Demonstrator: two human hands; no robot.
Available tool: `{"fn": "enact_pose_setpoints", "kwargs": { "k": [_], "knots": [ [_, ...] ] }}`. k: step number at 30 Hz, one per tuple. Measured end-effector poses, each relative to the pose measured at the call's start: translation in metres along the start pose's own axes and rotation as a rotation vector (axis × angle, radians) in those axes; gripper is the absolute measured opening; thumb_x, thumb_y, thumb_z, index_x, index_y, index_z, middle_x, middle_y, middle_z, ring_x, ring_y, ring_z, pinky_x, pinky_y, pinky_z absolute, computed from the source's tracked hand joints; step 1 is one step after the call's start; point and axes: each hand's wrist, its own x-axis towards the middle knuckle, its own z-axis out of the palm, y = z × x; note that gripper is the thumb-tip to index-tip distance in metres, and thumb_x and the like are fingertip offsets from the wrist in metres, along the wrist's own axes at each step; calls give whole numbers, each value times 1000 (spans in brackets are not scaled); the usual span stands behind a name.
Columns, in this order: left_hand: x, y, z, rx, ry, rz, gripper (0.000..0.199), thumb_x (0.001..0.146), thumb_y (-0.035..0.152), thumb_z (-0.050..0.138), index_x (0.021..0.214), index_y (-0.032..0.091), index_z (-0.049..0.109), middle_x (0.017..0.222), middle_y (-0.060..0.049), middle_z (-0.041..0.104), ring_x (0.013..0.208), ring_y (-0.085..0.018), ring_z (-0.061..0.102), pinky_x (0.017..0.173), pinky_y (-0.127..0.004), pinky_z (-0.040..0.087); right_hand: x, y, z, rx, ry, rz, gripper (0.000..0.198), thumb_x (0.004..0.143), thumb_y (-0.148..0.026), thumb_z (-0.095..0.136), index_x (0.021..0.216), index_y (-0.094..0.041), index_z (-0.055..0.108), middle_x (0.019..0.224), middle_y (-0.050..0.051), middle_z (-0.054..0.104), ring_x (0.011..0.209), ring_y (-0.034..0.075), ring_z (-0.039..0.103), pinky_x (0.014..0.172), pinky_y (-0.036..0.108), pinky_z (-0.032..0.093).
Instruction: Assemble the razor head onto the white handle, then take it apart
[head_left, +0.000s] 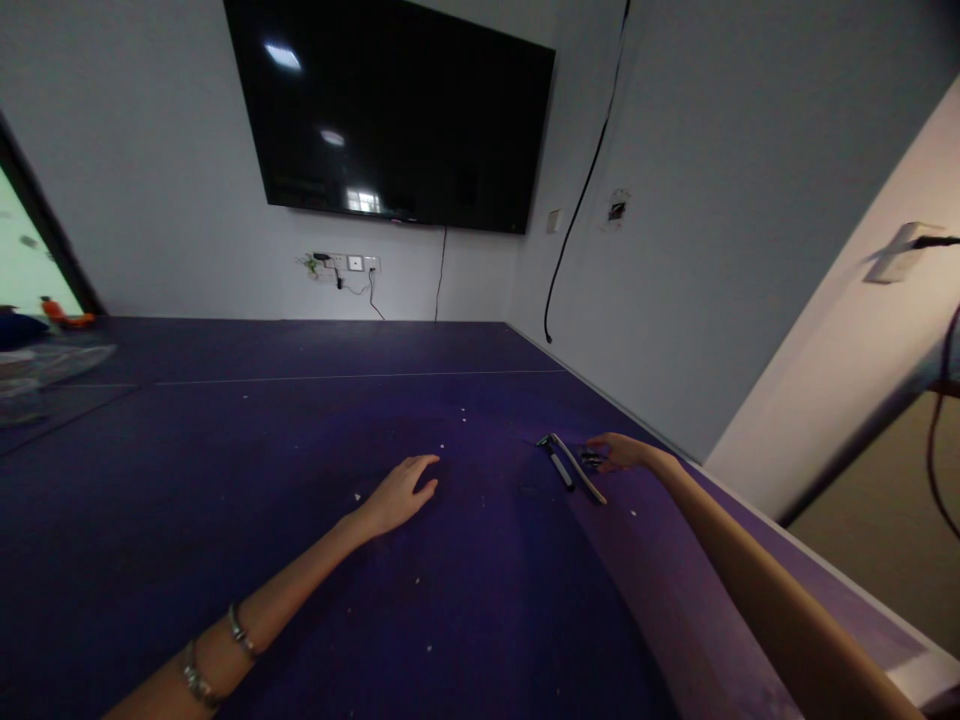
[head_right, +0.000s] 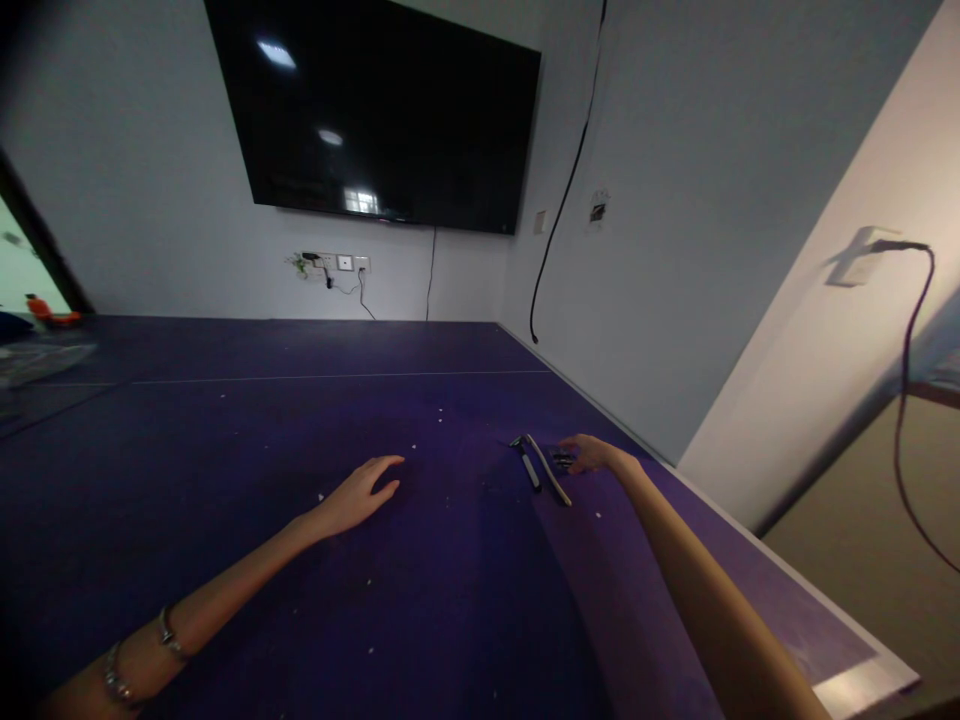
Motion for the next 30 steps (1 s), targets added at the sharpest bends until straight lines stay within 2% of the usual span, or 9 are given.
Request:
{"fn": "enact_pose_setpoints", "kwargs": {
  "k": [3,5,9,13,16,20,24,30],
  "knots": [
    [1,-13,-3,27,39,-18,37,86,32,42,119,17,50,122,-10,55,115,-21,50,101,-37,36,1,-14,-5,-30,89,-66,57,58,-9,65,114,-15,62,109,13,66,94,25,62,78,29,48],
    [2,-26,-6,61,69,-40,36,85,30,42,117,15,51,121,-11,56,115,-21,50,101,-37,36,4,-28,-5,-38,131,-118,52,65,-12,62,116,-14,61,118,14,60,106,26,57,87,30,44],
    [-1,-57,-13,189,101,-127,33,85,26,43,114,15,52,120,-11,57,113,-21,51,100,-37,37,11,-70,9,-22,187,-296,44,76,-20,56,119,-13,58,118,14,60,104,24,58,90,31,43],
    [-12,-83,-22,333,99,-255,35,84,24,44,114,11,53,123,-14,55,116,-23,49,100,-37,36,14,-119,38,39,270,-517,40,79,-24,53,118,-15,59,117,13,60,107,23,56,93,35,42],
    [-22,-96,-27,392,97,-319,37,85,26,43,116,9,53,127,-17,51,122,-25,44,102,-39,33,17,-151,62,64,316,-603,40,82,-28,50,118,-14,58,119,13,59,112,23,53,99,35,38],
    [-29,-108,-31,469,104,-415,42,88,29,37,122,10,50,134,-18,45,128,-30,36,103,-45,29,23,-174,95,38,343,-546,44,86,-32,44,123,-10,54,128,16,52,121,24,46,101,37,34],
    [-29,-116,-33,523,106,-498,44,90,29,32,127,9,46,138,-19,41,130,-33,32,102,-50,28,24,-179,120,-42,335,-413,47,88,-36,39,127,-11,51,135,15,46,126,27,38,102,43,31],
    [-29,-116,-33,570,96,-534,45,90,29,31,126,9,48,137,-19,42,129,-34,34,101,-49,29,15,-181,126,-98,350,-366,47,90,-38,34,127,-15,52,136,11,46,128,26,36,103,44,27]
  ]
}}
